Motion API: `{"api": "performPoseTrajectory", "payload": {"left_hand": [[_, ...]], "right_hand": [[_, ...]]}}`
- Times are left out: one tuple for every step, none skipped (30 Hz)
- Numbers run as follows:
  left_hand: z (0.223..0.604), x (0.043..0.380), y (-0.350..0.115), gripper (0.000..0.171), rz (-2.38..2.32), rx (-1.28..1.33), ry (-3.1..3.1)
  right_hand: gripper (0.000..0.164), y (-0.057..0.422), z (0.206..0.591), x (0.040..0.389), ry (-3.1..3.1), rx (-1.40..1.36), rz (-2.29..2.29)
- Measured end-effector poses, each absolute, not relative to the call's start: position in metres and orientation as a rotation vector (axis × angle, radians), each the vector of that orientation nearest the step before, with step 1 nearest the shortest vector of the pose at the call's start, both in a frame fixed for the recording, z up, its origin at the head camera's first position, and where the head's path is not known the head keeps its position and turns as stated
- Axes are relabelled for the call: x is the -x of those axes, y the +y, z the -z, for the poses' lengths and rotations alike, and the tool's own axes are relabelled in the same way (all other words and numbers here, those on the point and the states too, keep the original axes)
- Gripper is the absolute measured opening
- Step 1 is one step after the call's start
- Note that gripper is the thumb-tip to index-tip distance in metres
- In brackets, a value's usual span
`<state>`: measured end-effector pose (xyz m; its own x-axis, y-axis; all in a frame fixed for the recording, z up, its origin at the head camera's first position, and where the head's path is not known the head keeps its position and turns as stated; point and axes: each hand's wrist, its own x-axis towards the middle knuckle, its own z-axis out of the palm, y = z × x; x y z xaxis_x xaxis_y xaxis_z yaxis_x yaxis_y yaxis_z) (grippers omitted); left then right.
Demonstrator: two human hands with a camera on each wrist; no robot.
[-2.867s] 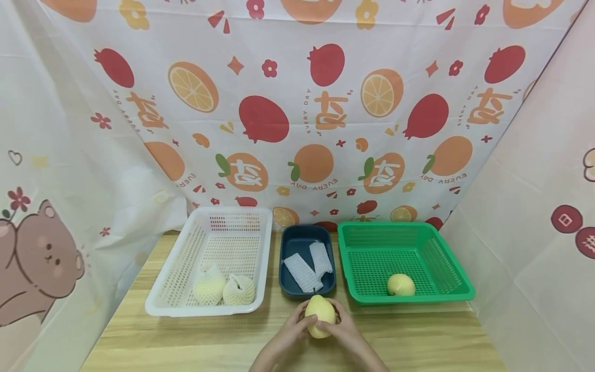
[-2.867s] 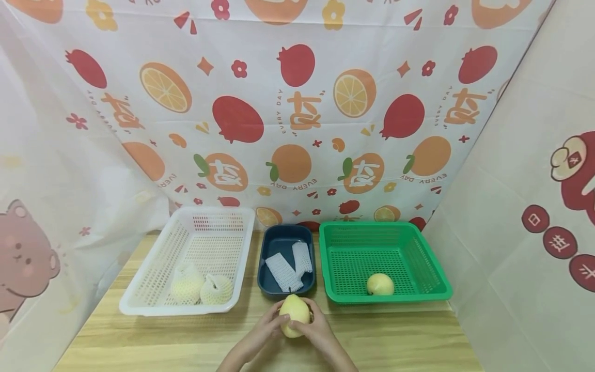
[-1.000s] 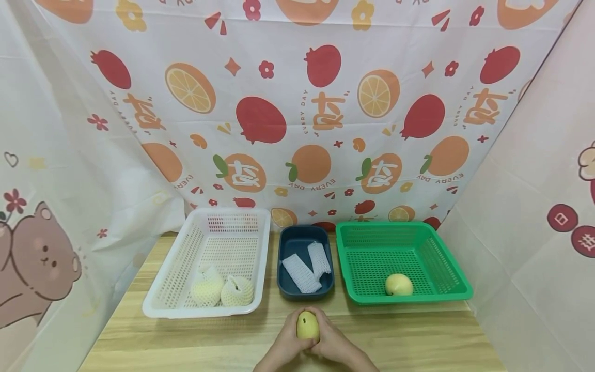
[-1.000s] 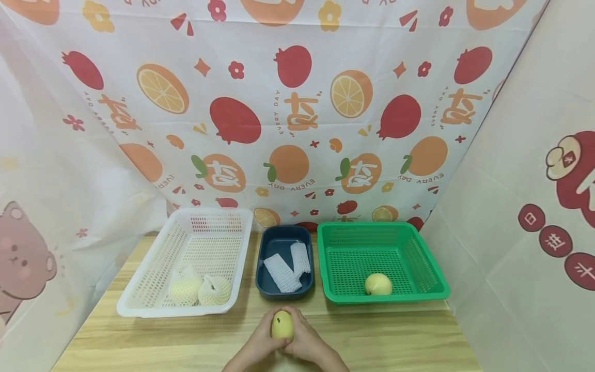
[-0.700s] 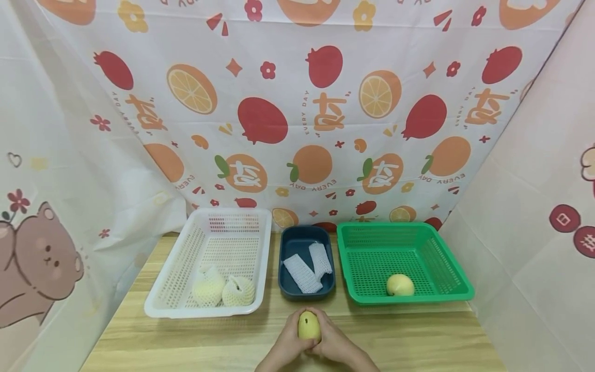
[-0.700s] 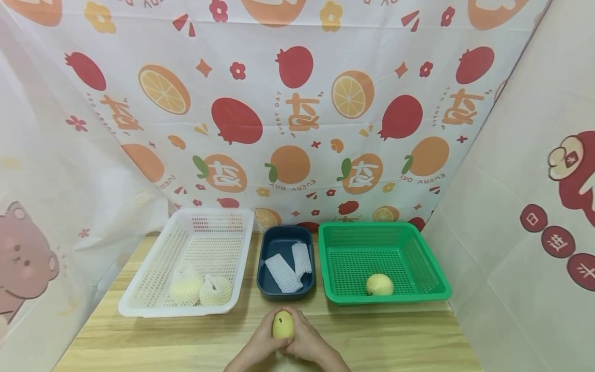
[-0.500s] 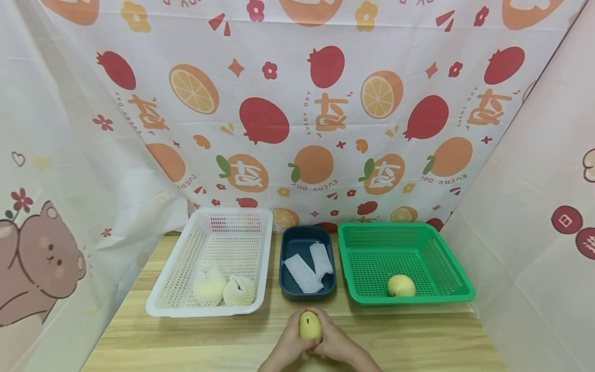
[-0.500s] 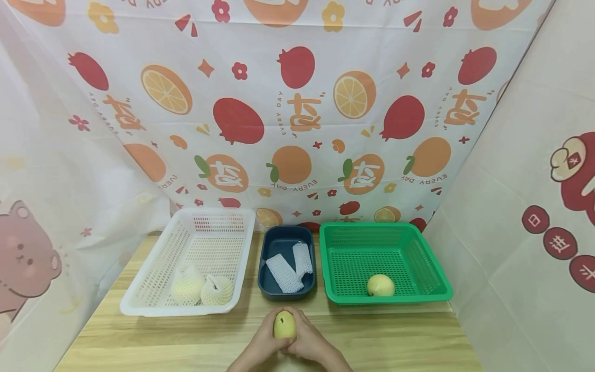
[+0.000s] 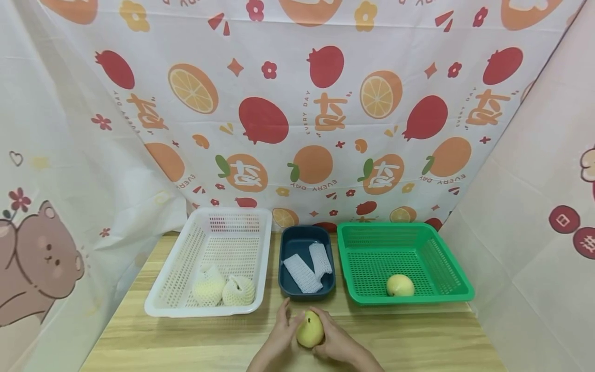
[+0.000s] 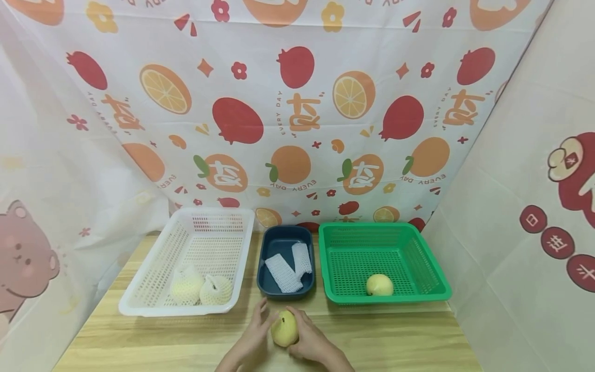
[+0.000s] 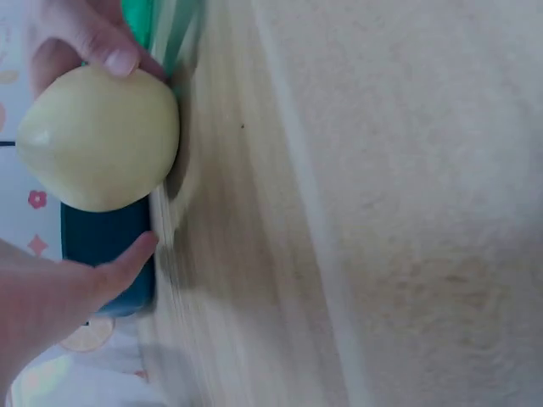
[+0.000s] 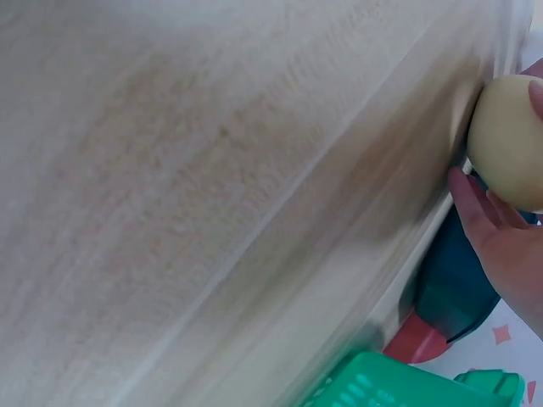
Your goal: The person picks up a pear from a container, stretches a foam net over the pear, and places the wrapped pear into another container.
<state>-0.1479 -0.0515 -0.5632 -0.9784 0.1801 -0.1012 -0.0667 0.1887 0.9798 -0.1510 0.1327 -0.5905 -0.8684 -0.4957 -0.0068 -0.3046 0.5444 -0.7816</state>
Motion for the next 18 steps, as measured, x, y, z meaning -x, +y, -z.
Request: {"api": "performPoseTrajectory", "payload": {"left_hand": [[0.564,0.151,-0.052,0.075,-1.922,-0.072,2.267],[0.565,0.155,-0.053,0.074,-1.962,-0.037,2.272],[0.567,0.158,-0.054,0.073,-2.002,-0.006,2.28],[0.567,0.162,-0.054,0.072,-2.048,0.017,2.273],[0.568,0.166,-0.055,0.071,-2.074,0.035,2.275],[0.569,0.169,-0.056,0.071,-2.101,0.051,2.273],[0.57,0.173,-0.057,0.07,-2.119,0.059,2.276],[0.57,0.177,-0.058,0.07,-2.134,0.062,2.274],[0.571,0.18,-0.059,0.071,-2.143,0.065,2.269],[0.57,0.184,-0.06,0.071,-2.144,0.077,2.26],[0.57,0.187,-0.06,0.071,-2.135,0.086,2.271],[0.57,0.191,-0.06,0.071,-2.124,0.095,2.278],[0.571,0.194,-0.06,0.071,-2.105,0.101,2.296],[0.571,0.197,-0.059,0.07,-2.09,0.11,2.311],[0.571,0.199,-0.058,0.068,-2.071,0.117,2.334],[0.572,0.201,-0.057,0.065,-2.056,0.123,2.36],[0.573,0.203,-0.056,0.062,-2.034,0.123,2.396],[0.574,0.205,-0.055,0.06,-2.024,0.132,2.415]], "right_hand": [[0.091,0.134,0.59,0.151,2.56,0.683,1.216],[0.09,0.135,0.59,0.151,2.567,0.69,1.205],[0.09,0.136,0.589,0.151,2.573,0.693,1.197],[0.089,0.137,0.588,0.151,2.582,0.699,1.188],[0.088,0.138,0.587,0.151,2.592,0.7,1.182],[0.087,0.139,0.586,0.151,2.599,0.697,1.179],[0.084,0.14,0.584,0.151,2.61,0.692,1.176],[0.083,0.14,0.583,0.152,2.619,0.678,1.175],[0.081,0.141,0.582,0.152,2.625,0.658,1.178],[0.08,0.141,0.581,0.152,2.634,0.64,1.182],[0.078,0.142,0.581,0.153,2.647,0.624,1.187],[0.075,0.142,0.58,0.153,2.66,0.607,1.191],[0.073,0.142,0.579,0.154,2.673,0.596,1.201],[0.072,0.142,0.579,0.155,2.689,0.586,1.21],[0.069,0.141,0.578,0.156,2.703,0.58,1.225],[0.067,0.141,0.577,0.158,2.726,0.587,1.241],[0.064,0.14,0.577,0.159,2.751,0.592,1.259],[0.061,0.139,0.576,0.161,2.769,0.595,1.279]]}}
